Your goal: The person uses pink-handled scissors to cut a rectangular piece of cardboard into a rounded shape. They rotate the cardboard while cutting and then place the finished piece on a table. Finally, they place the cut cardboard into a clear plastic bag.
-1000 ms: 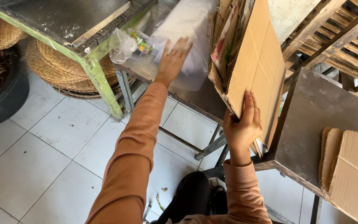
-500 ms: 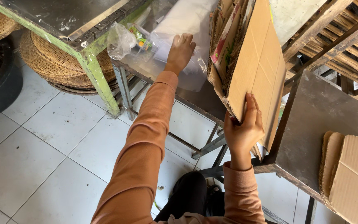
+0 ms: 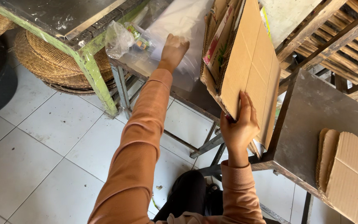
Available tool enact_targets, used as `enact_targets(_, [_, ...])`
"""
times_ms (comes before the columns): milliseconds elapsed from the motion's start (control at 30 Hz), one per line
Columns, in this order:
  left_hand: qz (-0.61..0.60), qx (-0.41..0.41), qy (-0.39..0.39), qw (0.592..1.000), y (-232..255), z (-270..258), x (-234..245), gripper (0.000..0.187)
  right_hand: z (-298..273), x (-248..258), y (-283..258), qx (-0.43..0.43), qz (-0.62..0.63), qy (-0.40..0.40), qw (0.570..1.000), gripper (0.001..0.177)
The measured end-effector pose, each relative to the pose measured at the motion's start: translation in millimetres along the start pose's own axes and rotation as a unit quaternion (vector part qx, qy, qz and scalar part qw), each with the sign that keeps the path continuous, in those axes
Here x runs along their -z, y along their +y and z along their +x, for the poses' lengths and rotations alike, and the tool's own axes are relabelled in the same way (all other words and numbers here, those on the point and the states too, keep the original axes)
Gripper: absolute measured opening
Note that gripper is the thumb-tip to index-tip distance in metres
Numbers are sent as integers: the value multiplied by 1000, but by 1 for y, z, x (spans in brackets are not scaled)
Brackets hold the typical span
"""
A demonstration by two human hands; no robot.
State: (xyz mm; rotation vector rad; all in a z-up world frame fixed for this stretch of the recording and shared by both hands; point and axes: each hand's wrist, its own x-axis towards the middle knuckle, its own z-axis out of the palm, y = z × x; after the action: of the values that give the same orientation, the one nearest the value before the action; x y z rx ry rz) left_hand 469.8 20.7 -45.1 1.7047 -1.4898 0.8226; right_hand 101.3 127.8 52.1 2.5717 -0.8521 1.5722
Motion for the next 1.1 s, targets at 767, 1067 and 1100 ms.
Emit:
enact_targets(767, [-560, 526, 193, 611, 61, -70, -35, 54, -3, -5, -8, -22, 24, 17, 999, 68])
enact_targets(1067, [-538, 513, 247, 621, 65, -99, 11, 27, -10, -15, -4, -11, -12, -3, 1000, 75])
enact_targets(1100, [-546, 504, 253, 619, 63, -102, 13, 21, -10, -21, -3, -3, -19, -12, 1000, 77])
